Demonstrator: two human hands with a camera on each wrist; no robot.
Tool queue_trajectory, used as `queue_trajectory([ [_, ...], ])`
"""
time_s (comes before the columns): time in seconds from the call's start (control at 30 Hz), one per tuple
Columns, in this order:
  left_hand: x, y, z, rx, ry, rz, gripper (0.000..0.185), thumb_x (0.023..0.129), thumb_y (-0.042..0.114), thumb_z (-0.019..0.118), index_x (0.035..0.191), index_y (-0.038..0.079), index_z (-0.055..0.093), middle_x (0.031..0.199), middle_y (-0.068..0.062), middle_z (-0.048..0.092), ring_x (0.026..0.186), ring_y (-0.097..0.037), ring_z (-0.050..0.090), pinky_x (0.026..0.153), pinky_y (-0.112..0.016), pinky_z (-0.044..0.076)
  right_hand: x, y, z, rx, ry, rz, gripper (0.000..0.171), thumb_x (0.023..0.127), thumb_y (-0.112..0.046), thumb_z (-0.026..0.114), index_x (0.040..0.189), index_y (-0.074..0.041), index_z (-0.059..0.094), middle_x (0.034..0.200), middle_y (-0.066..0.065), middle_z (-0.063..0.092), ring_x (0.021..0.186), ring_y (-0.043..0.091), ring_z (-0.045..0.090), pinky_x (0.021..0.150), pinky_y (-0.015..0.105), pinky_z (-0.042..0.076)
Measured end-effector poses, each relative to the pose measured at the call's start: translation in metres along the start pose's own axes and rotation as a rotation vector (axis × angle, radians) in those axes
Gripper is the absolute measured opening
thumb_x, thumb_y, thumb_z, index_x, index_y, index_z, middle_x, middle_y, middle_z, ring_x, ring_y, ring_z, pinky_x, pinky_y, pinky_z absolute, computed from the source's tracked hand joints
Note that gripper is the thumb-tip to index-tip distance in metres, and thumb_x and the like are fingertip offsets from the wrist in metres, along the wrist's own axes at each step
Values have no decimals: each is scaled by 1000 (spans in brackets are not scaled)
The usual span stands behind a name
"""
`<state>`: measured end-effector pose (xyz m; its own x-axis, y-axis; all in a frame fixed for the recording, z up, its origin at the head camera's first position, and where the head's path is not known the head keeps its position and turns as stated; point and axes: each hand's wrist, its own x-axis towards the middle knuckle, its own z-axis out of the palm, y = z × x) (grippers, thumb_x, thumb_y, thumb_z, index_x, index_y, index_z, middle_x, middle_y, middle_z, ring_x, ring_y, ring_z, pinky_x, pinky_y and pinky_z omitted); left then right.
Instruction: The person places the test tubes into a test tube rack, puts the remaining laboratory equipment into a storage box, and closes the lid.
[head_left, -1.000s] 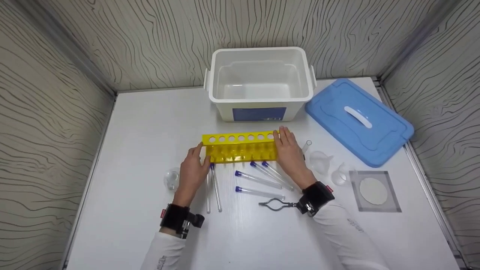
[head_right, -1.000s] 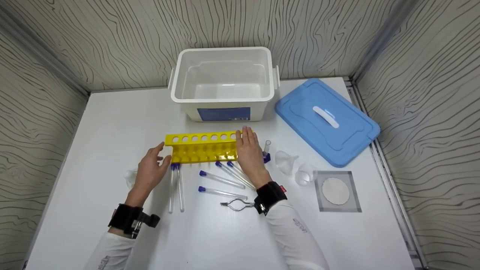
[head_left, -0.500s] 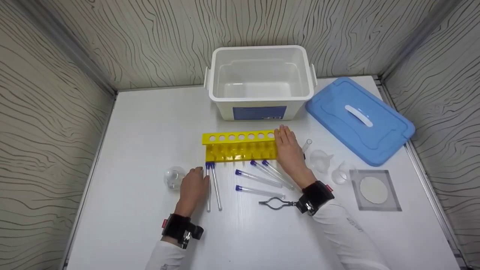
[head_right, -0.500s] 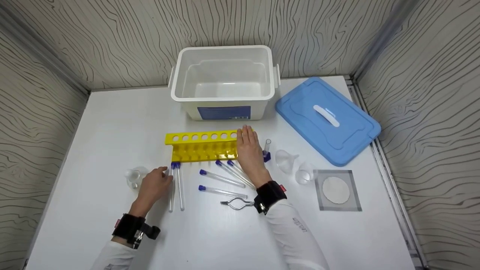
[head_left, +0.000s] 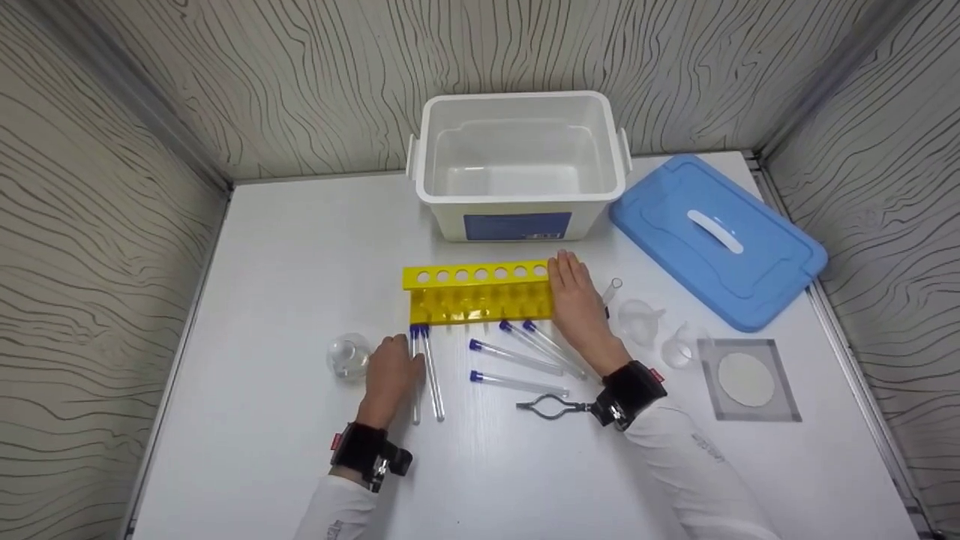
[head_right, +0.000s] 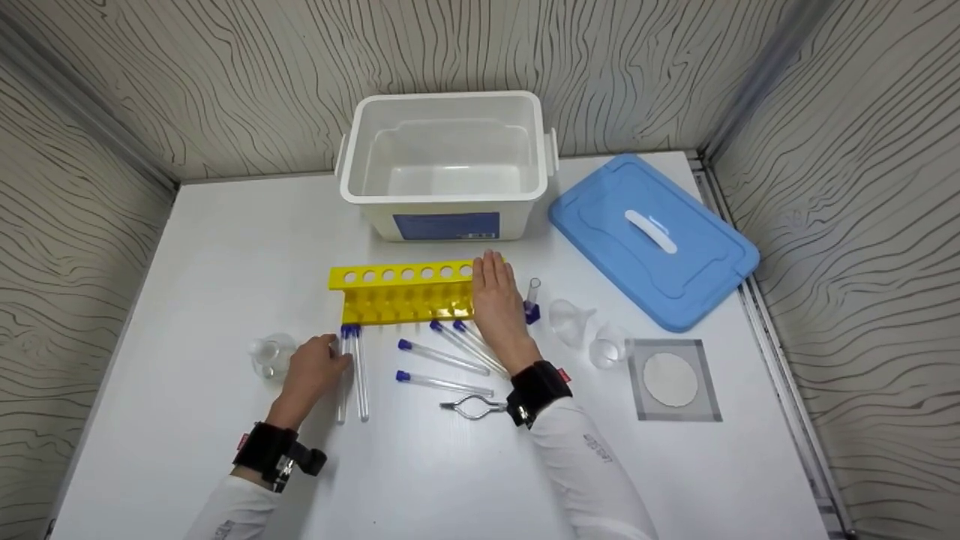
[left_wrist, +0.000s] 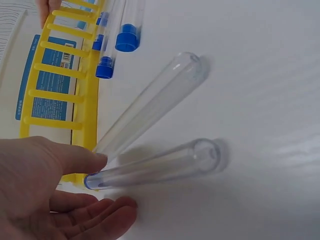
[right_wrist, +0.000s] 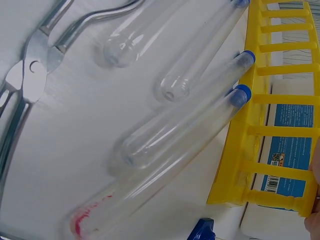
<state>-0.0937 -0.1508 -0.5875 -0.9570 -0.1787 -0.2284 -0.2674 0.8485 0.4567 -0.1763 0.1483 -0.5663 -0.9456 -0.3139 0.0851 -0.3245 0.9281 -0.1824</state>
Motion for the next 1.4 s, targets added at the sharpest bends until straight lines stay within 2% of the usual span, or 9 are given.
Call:
queue_trajectory([
  [0.17,4,-1,2,-10,17,-17,21,88,17,66,95,-4,66,82,-16,64,67,-25,56,58,-37,48,0,-1,0,0,-20,8,52,101,-1,42,153,3,31,161,23,28,151,37,26,125,49,25],
  [0.4,5,0,2,-11,22,-18,18,88,13,64,93,-4,68,80,-16,66,66,-26,57,57,-38,47,0,-1,2,20,-7,5,50,101,1,41,151,6,34,160,25,30,151,38,27,125,50,25],
  [0.53,4,1,1,-31,27,-24,22,87,11,63,101,-5,68,86,-19,70,71,-29,62,60,-41,51,1,0,3,25,-3,1,50,101,3,40,150,6,34,160,26,30,151,39,27,124,50,26],
  [0.77,4,1,-2,-100,-4,-69,37,87,11,63,120,-4,65,106,-22,72,88,-33,69,73,-44,57,1,0,2,3,-22,7,50,102,2,39,152,5,32,161,25,28,151,38,26,125,49,24],
  [0.9,4,4,-7,-115,11,-59,39,87,13,63,123,-2,63,110,-21,72,86,-31,69,70,-42,57,0,0,1,10,-20,12,51,101,3,40,152,4,32,161,24,28,151,37,26,125,49,24],
  [1.07,0,16,-22,-123,48,-22,41,87,14,65,125,0,63,95,-15,72,70,-22,61,57,-30,49,1,-1,1,14,-28,19,51,102,2,39,152,4,32,161,24,27,152,37,25,125,49,23],
  [1.17,-4,26,-31,-132,72,11,42,87,15,66,127,2,62,90,-12,70,69,-19,58,56,-26,45,1,-1,1,13,-35,25,51,102,1,38,153,4,31,162,23,27,152,37,24,126,49,23],
  [1.27,-10,39,-40,-134,88,28,42,89,17,67,129,5,60,94,-11,69,70,-18,57,58,-25,47,1,0,1,14,-35,28,51,102,0,39,153,3,31,162,23,27,152,36,24,126,48,22],
  [1.4,-14,54,-54,-129,135,82,40,90,17,67,128,7,61,96,-11,69,69,-17,56,58,-23,48,1,1,3,19,26,-2,49,101,3,41,149,7,37,158,26,33,149,39,30,124,50,27],
])
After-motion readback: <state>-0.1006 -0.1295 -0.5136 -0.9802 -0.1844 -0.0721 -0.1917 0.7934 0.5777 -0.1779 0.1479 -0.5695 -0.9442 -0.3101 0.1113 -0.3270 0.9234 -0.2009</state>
